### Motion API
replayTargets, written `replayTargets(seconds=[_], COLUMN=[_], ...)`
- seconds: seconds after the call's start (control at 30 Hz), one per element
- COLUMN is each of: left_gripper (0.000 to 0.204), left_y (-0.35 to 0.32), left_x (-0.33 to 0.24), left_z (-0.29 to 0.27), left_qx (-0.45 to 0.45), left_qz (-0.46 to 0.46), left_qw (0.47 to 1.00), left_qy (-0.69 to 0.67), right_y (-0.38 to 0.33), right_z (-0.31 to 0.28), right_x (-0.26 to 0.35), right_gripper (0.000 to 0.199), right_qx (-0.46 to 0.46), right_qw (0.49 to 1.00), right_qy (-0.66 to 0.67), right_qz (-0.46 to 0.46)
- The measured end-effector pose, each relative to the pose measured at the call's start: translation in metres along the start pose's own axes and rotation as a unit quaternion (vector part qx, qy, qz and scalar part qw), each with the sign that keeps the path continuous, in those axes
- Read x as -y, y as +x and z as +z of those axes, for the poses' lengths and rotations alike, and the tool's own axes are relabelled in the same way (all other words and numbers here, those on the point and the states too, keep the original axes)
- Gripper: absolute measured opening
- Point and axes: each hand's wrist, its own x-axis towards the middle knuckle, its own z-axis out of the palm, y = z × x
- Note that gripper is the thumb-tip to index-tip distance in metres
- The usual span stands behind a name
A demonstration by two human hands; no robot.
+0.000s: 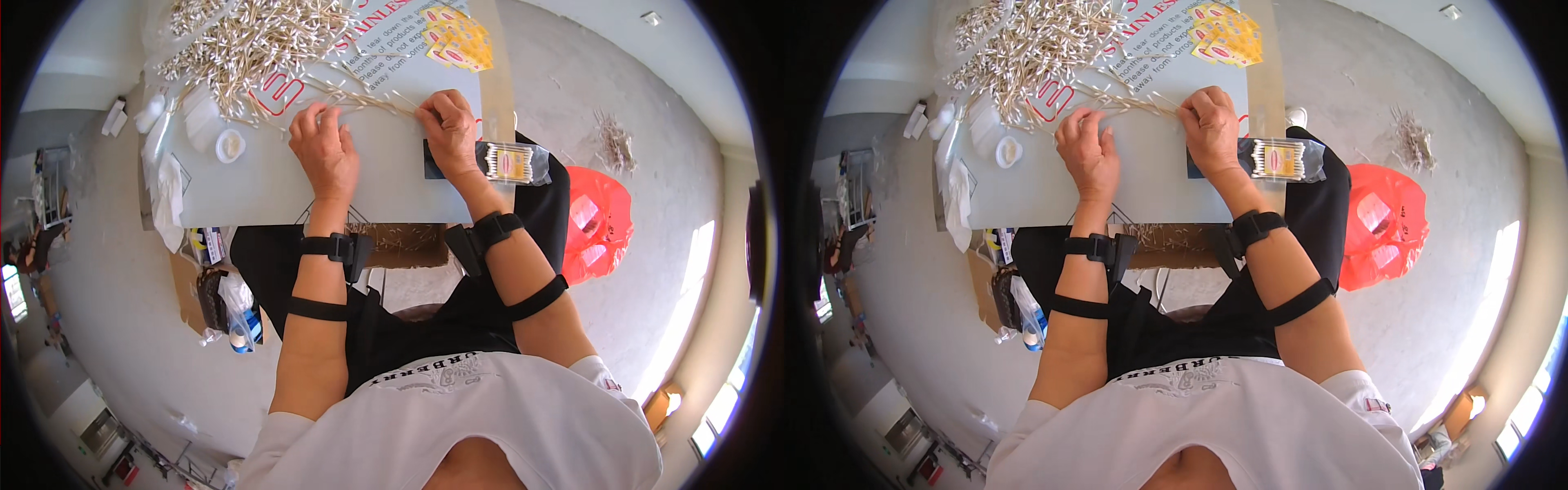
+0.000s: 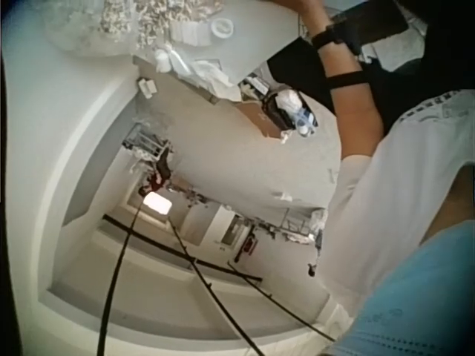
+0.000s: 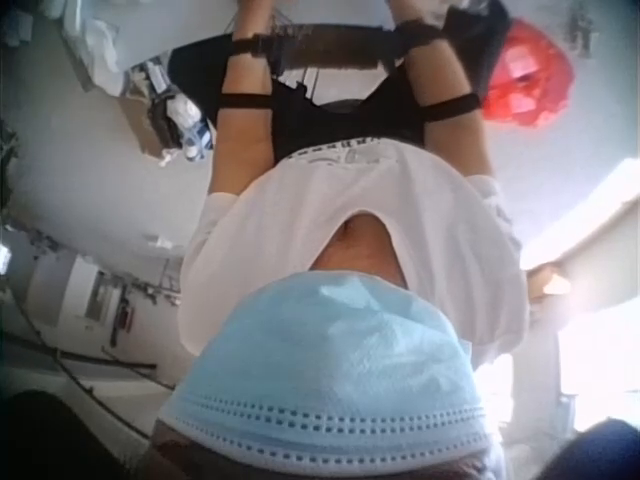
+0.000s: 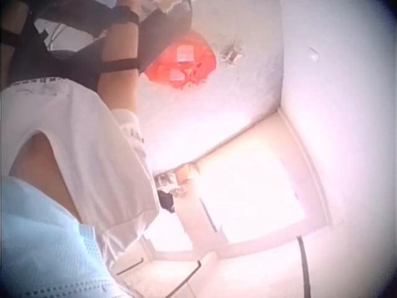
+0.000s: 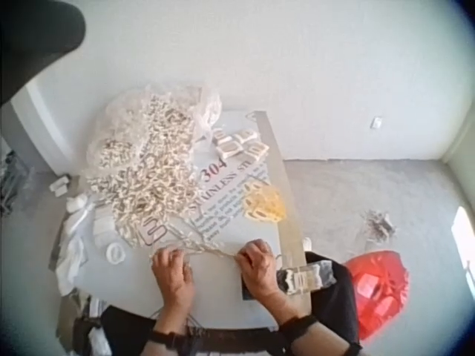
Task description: Manually counting and packaging cotton swabs into small plastic bags and sealing them with adhesive labels.
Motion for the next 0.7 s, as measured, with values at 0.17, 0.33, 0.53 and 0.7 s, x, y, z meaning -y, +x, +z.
replayTargets(seconds=[0.17, 0.33, 0.53, 0.7], left_gripper=[0.021, 0.017, 0.007, 0.009], left_y=[0.031, 0.063, 0.076, 0.069], left_x=[-0.015, -0.017, -0.011, -0.011], left_z=[-0.002, 0.004, 0.016, 0.007], left_qx=[0.022, 0.131, 0.141, 0.083], left_qz=[0.0, 0.028, 0.14, 0.0], left_qw=[0.999, 0.987, 0.977, 0.995], left_qy=[0.043, 0.093, 0.072, -0.051], right_y=[-0.003, -0.001, 0.003, 0.001], right_z=[0.003, 0.008, 0.018, 0.016], right_x=[0.016, 0.021, 0.016, 0.004], right_gripper=[0.025, 0.025, 0.014, 0.013], right_qx=[-0.05, -0.014, -0.025, -0.057], right_qw=[0.995, 0.988, 0.989, 0.992], right_qy=[-0.041, -0.131, -0.138, -0.106], right_qz=[-0.077, -0.078, -0.046, -0.022])
